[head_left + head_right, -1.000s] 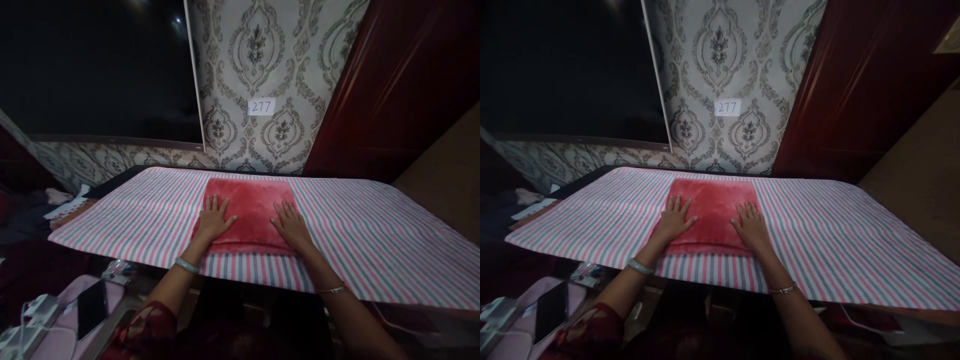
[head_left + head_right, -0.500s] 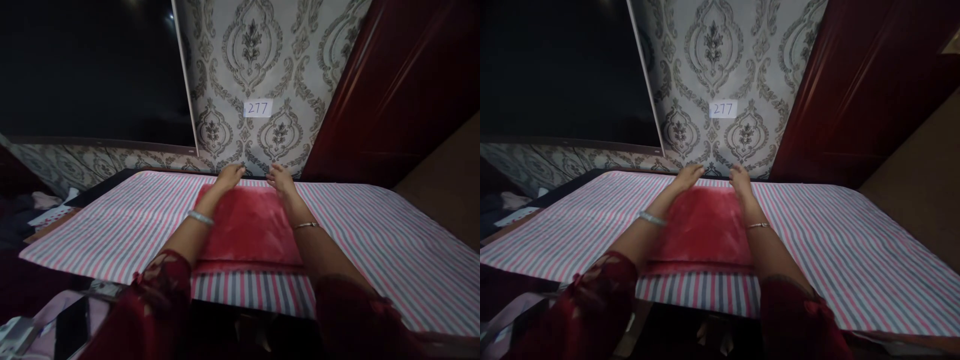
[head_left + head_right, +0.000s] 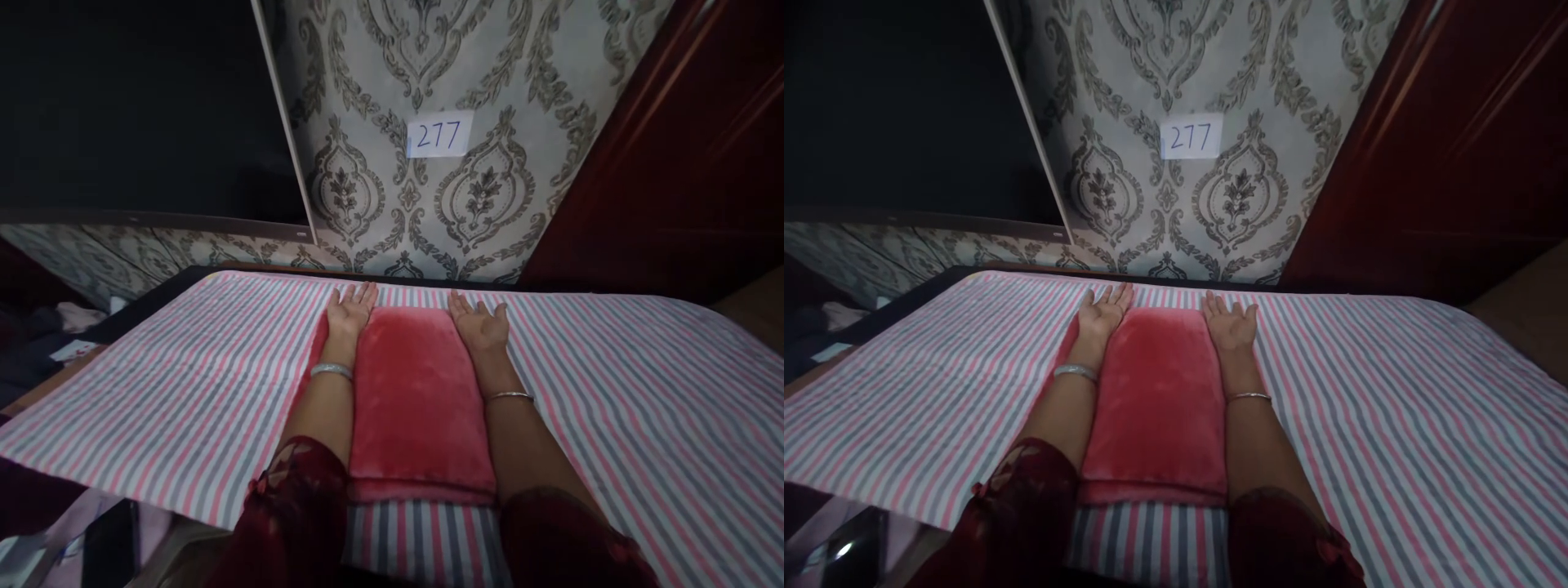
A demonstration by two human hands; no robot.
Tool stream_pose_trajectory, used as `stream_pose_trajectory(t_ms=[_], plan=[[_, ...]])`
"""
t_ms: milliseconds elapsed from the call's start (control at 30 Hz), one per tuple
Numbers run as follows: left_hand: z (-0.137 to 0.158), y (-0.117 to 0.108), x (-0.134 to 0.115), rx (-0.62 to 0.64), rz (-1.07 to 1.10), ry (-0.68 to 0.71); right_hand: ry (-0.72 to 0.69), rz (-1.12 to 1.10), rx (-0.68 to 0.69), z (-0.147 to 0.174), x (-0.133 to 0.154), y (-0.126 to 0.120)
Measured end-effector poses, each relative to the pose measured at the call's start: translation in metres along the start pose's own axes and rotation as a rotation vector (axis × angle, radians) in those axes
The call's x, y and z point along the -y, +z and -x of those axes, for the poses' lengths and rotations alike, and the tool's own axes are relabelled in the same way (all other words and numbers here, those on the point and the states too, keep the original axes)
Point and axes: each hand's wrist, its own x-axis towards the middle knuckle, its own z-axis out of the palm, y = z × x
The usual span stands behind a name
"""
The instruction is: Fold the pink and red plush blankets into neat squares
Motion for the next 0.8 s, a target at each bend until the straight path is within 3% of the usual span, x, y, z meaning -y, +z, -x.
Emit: stream_pose_trajectory(t_ms=[100,200,333,400,533,667,800], plan=[[-0.001,0.003,-0.006,-0.055,0.062,-0.044,0.032,-0.059,-0.006,0.0,0.006,0.001],[0.001,0.001,-0.015,-0.051,0.176,-0.047,0.141,-0.49,-0.19,0.004,0.014,0.007],[0.003,-0.006,-0.027,-0.009,0.339,0.178,0.258,-0.923,-0.336,0.01,0.025,0.016],[0.002,-0.009,-0.03,-0.037,0.376,0.239,0.268,-0.971,-0.343,0.012,0.029,0.017],[-0.003,-0.01,-0.026,-0.156,0.334,0.166,0.276,-0.97,-0.345,0.014,0.032,0.015],[-0.008,-0.01,-0.021,-0.16,0.263,0.081,0.288,-0.963,-0.347,0.014,0.031,0.013],[-0.009,-0.01,-0.019,-0.17,0.283,0.094,0.297,-0.94,-0.337,0.012,0.029,0.009]])
